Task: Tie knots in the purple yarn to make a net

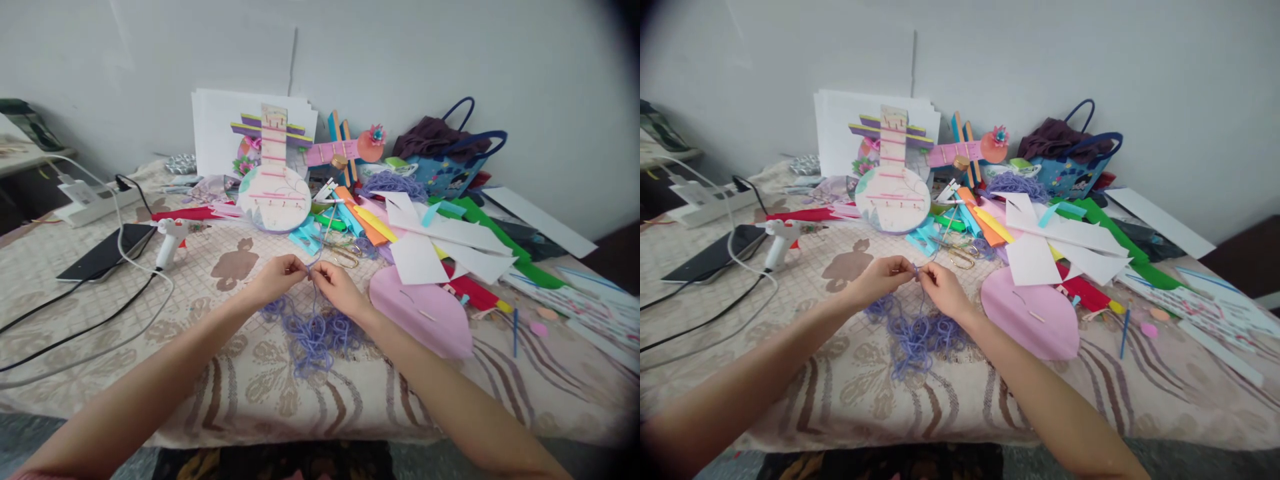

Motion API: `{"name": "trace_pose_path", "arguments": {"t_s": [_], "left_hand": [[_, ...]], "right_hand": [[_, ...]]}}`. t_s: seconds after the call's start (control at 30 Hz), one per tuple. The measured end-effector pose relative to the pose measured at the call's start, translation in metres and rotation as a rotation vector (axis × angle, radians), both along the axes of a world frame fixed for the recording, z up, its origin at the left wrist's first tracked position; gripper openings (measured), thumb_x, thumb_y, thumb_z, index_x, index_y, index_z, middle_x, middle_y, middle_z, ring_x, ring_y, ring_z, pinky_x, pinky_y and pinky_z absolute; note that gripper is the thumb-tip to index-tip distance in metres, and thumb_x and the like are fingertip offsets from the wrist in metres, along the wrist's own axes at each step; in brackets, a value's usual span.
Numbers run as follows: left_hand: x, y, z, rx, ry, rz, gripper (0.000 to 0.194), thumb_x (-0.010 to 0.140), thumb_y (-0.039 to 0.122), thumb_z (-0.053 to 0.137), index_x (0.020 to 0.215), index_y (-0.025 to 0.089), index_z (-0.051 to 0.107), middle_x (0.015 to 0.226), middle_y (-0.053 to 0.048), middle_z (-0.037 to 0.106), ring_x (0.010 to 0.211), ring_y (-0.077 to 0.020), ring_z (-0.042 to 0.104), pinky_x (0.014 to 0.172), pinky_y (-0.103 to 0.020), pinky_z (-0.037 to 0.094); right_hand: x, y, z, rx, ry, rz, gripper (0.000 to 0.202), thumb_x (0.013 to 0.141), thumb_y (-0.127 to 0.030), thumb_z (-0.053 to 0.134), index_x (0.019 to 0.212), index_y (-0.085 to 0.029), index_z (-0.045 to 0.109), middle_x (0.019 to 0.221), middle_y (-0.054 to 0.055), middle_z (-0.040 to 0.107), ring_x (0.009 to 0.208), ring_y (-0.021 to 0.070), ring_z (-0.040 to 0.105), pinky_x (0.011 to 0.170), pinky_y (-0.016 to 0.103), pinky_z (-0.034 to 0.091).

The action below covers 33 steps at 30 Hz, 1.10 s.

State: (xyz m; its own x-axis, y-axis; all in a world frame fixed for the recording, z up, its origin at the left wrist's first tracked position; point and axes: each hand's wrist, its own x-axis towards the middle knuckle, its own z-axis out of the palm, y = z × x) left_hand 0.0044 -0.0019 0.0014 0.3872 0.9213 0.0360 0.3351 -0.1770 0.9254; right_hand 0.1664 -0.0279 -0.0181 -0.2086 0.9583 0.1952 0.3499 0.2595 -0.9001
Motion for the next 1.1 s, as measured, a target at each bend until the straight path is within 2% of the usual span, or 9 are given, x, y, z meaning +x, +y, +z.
{"name": "trace_pose_path", "arguments": {"t_s": [0.23, 0.87, 1.1], "left_hand": [[-0.003, 0.0019, -0.0036, -0.018, -0.053, -0.042, 0.013, 0.068, 0.026, 0.06, 0.072, 0.014, 0.062, 0.07, -0.002, 0.064, 0.064, -0.0114, 0.056, 0.058, -0.023, 0.043], [-0.0037, 0.0058, -0.0098, -0.026, -0.064, -0.011, 0.013, 0.066, 0.027, 0.063, 0.069, 0.015, 0.065, 0.069, -0.003, 0.067, 0.065, -0.0138, 0.06, 0.063, -0.025, 0.046], [-0.0033, 0.0064, -0.0098, -0.044, -0.08, 0.023, 0.014, 0.066, 0.029, 0.064, 0.067, 0.015, 0.064, 0.068, -0.002, 0.066, 0.064, -0.0128, 0.058, 0.063, -0.024, 0.045]], "right_hand": [[0.0018, -0.0017, -0.0006, 0.077, -0.112, 0.005, 0.013, 0.083, -0.025, 0.043, 0.075, -0.019, 0.052, 0.063, -0.002, 0.048, 0.058, 0.0123, 0.043, 0.056, 0.023, 0.032], [0.0009, -0.0042, 0.003, 0.187, -0.217, -0.016, 0.012, 0.082, -0.019, 0.043, 0.075, -0.02, 0.052, 0.064, -0.001, 0.051, 0.059, 0.0129, 0.045, 0.058, 0.024, 0.032], [0.0022, -0.0048, 0.0059, 0.178, -0.194, -0.061, 0.016, 0.076, -0.015, 0.047, 0.085, -0.02, 0.059, 0.068, -0.001, 0.058, 0.057, 0.0125, 0.049, 0.059, 0.024, 0.036]]}}
